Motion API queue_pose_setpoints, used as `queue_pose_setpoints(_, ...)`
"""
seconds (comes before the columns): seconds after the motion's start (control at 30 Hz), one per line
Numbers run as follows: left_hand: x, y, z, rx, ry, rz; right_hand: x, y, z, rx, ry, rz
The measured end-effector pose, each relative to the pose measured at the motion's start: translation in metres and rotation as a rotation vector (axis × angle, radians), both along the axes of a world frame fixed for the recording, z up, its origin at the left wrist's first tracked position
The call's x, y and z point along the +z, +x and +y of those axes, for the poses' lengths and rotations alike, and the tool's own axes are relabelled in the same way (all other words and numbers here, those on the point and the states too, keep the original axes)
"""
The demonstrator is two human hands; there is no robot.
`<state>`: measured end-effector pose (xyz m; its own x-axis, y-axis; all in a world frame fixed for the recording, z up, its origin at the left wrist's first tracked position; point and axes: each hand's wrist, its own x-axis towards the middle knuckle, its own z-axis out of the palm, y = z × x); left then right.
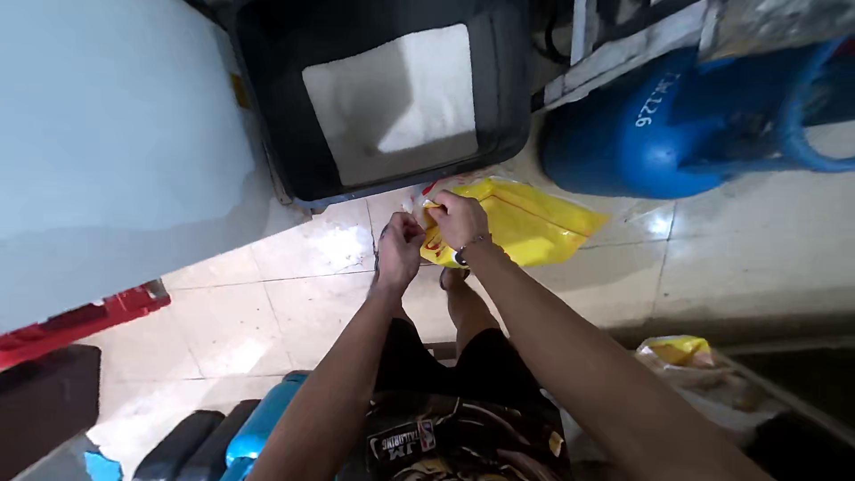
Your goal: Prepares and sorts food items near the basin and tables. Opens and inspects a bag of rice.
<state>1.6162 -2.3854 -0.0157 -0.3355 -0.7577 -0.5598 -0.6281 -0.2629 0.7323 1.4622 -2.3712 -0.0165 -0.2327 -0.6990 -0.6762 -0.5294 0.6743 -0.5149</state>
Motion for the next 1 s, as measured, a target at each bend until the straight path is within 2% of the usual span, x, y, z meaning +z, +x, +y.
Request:
queue_pose_setpoints(0.13, -0.008, -0.003, 0.026, 0.239, -0.048, 0.133, -0.005, -0.008, 0.006, -0.039, -0.020, -0.043)
queue_pose_setpoints(0.27, -0.018, 0.002, 0.035, 0.532, -0.027, 0.226, -0.008, -0.010, 0.031, -0.147, -0.225, -0.180)
queue_pose_setpoints(0.37, -0.019, -0.002, 0.040, 0.593, 0.020, 0.220, -0.011, 0.002, 0.052, -0.252, -0.395, -0.187)
queue_pose_setpoints(0.53, -0.016, -0.006, 0.043, 0.665, 0.022, 0.216, -0.012, 0.013, 0.063, -0.321, -0.320, -0.201)
queue_pose_setpoints(0.57, -0.016, -0.006, 0.041, 0.661, 0.006, 0.211, -0.009, 0.013, 0.060, -0.289, -0.343, -0.143)
queue_pose_setpoints(0.63, -0.014, -0.005, 0.036, 0.614, -0.048, 0.201, -0.003, 0.010, 0.051, -0.099, -0.420, 0.002)
queue_pose_setpoints(0.77, -0.011, -0.002, 0.015, 0.328, -0.134, 0.137, -0.016, 0.004, 0.032, 0.200, -0.441, 0.156)
queue_pose_setpoints(0.9, -0.030, -0.005, -0.017, 0.165, -0.153, 0.066, -0.025, -0.005, 0.027, 0.273, -0.436, 0.029)
queue_pose_setpoints(1.0, -0.047, -0.015, -0.023, 0.131, -0.115, 0.037, -0.021, -0.011, 0.035, 0.194, -0.349, -0.089)
